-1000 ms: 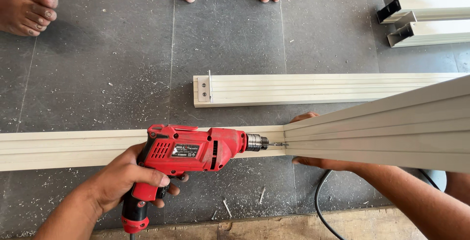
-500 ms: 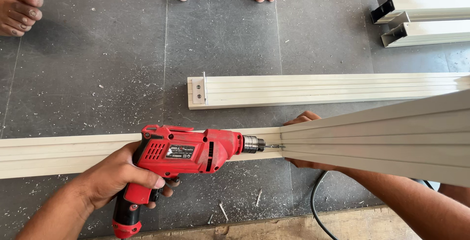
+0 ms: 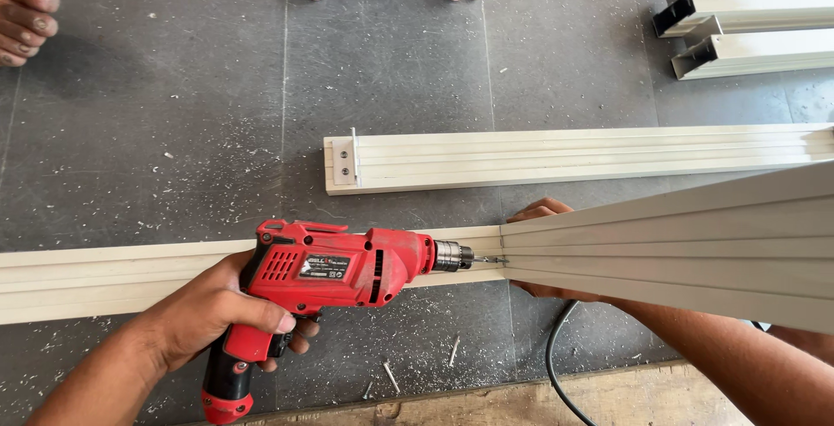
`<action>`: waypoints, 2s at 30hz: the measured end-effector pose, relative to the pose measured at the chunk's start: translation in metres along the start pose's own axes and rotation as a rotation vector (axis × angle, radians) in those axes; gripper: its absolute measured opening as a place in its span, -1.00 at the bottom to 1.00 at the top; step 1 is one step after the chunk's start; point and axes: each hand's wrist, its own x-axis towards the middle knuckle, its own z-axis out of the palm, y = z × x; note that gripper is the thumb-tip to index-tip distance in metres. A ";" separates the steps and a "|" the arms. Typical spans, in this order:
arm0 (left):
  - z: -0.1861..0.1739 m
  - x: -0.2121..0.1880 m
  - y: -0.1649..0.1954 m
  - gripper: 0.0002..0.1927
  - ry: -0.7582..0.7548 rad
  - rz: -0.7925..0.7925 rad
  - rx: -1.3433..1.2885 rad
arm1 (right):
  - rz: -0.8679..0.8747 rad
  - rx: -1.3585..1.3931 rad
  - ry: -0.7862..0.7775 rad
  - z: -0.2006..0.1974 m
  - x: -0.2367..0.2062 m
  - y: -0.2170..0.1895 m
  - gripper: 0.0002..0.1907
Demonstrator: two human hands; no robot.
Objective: The person uses a red power drill to drive screws into white frame components, joining them together with metal brackets. Another person assists by holding the frame pieces in place. The person continues to assemble the frame by attaching additional pieces.
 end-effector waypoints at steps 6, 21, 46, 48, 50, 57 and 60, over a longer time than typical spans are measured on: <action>-0.002 0.007 -0.007 -0.36 -0.073 0.033 0.012 | 0.072 0.025 0.005 0.002 -0.003 0.004 -0.57; -0.006 0.010 -0.007 -0.43 0.008 0.035 0.083 | -0.038 0.039 0.106 0.005 0.004 0.006 -0.69; -0.008 0.024 -0.023 -0.44 -0.108 0.145 0.047 | 0.047 0.059 -0.031 0.012 -0.012 0.019 -0.68; -0.007 0.023 -0.021 -0.44 -0.077 0.106 0.062 | 0.055 0.062 -0.037 0.012 -0.015 0.021 -0.67; -0.005 0.020 -0.016 -0.43 -0.010 0.022 0.089 | 0.074 0.066 -0.044 0.013 -0.018 0.021 -0.67; 0.004 0.015 -0.008 -0.42 -0.031 0.042 0.051 | 0.079 0.039 -0.086 0.010 -0.017 0.016 -0.66; 0.005 0.017 -0.009 -0.41 -0.047 0.080 0.056 | 0.031 0.004 0.028 0.007 -0.010 0.014 -0.65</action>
